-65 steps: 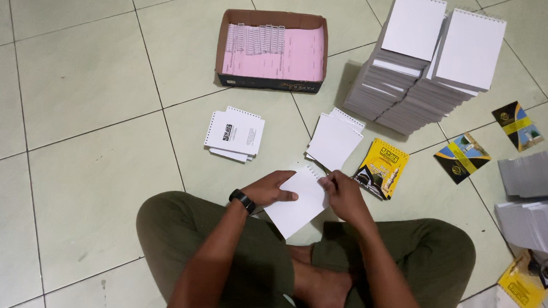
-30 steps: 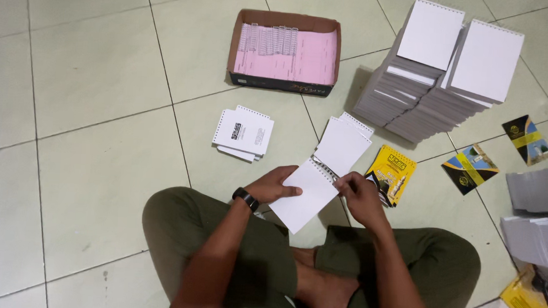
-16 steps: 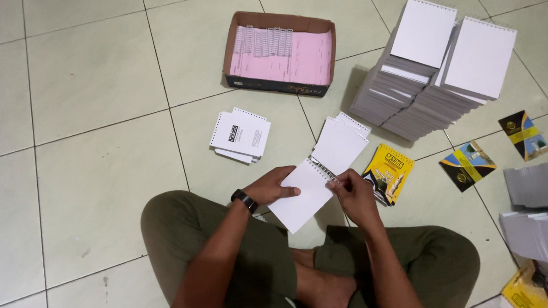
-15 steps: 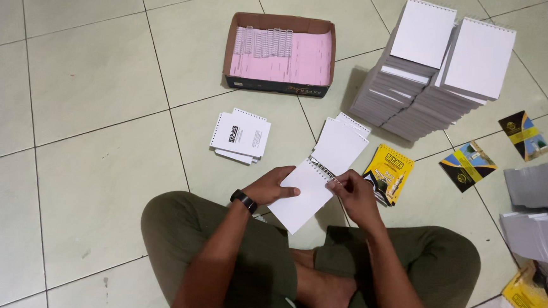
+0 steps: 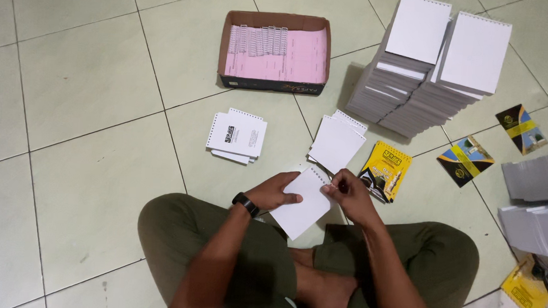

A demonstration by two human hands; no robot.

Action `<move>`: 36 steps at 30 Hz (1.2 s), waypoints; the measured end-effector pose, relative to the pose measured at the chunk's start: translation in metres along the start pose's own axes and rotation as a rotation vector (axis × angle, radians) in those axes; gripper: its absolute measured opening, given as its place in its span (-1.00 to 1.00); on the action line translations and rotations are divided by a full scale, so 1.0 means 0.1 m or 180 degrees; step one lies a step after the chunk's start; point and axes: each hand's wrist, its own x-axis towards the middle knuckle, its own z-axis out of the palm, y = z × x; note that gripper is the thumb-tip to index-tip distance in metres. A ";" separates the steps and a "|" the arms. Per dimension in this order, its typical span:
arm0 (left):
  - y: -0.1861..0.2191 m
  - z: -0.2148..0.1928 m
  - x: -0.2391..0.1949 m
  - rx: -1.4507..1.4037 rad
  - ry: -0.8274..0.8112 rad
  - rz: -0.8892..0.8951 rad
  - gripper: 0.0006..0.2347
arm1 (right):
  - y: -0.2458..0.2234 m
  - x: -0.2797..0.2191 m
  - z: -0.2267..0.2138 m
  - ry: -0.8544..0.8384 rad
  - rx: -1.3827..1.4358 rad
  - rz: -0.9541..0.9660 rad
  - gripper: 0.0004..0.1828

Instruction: The person sits on the floor and assembles spiral-bound notebooks by hand. They pick up loose spiral bindings and paper stacks, insert the spirals into the punched holes, and place the finished notebooks into a growing stack. The person also handles yellow covers and white paper stacks during the process.

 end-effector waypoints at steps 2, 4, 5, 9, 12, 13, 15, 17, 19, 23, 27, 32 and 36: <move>0.08 0.05 -0.01 0.0025 0.0000 -0.0268 -0.55 | -0.01 0.00 0.00 -0.0001 0.0024 0.0000 -0.76; 0.22 0.08 -0.02 0.0065 -0.0007 -0.0534 -0.44 | -0.13 -0.02 0.04 0.0007 0.0059 -0.0007 -0.76; 0.32 0.10 -0.02 0.0090 -0.0089 -0.0768 -0.35 | -0.25 -0.05 0.07 0.0008 0.0172 0.0016 -0.74; 0.45 0.15 0.00 0.0152 -0.0227 -0.1022 -0.23 | -0.12 -0.01 0.10 -0.0001 0.0375 0.0043 -0.65; 0.41 0.14 -0.01 0.0156 -0.0206 -0.0854 -0.26 | -0.13 -0.02 0.13 -0.0026 0.0446 0.0051 -0.54; 0.37 0.14 -0.01 0.0163 -0.0202 -0.0849 -0.26 | -0.20 -0.04 0.10 -0.0026 0.0446 0.0042 -0.54; 0.29 0.14 0.00 0.0161 -0.0274 -0.0815 -0.26 | -0.32 -0.08 0.06 -0.0226 -0.0020 0.0205 -0.63; 0.06 0.11 0.01 0.0139 -0.0332 -0.0767 -0.30 | -0.35 -0.09 0.06 -0.0255 -0.0048 0.0250 -0.66; 0.00 0.12 0.01 0.0114 -0.0384 -0.0725 -0.34 | -0.26 -0.08 0.06 -0.0292 -0.0076 0.0298 -0.68; -0.10 0.11 0.01 -0.0051 -0.0377 -0.0590 -0.36 | -0.18 -0.07 0.15 -0.0014 0.0334 0.0271 -0.79; -0.14 0.07 0.01 -0.0050 -0.0338 -0.0490 -0.41 | -0.19 -0.06 0.21 0.0173 0.0806 0.0387 -0.68; -0.18 0.06 -0.03 -0.0049 -0.0314 -0.0510 -0.41 | -0.16 -0.04 0.02 -0.0299 0.0622 0.0413 -0.80; -0.19 0.09 0.00 0.0127 -0.0304 -0.0579 -0.37 | -0.16 -0.06 0.03 -0.0254 0.0644 0.0317 -0.74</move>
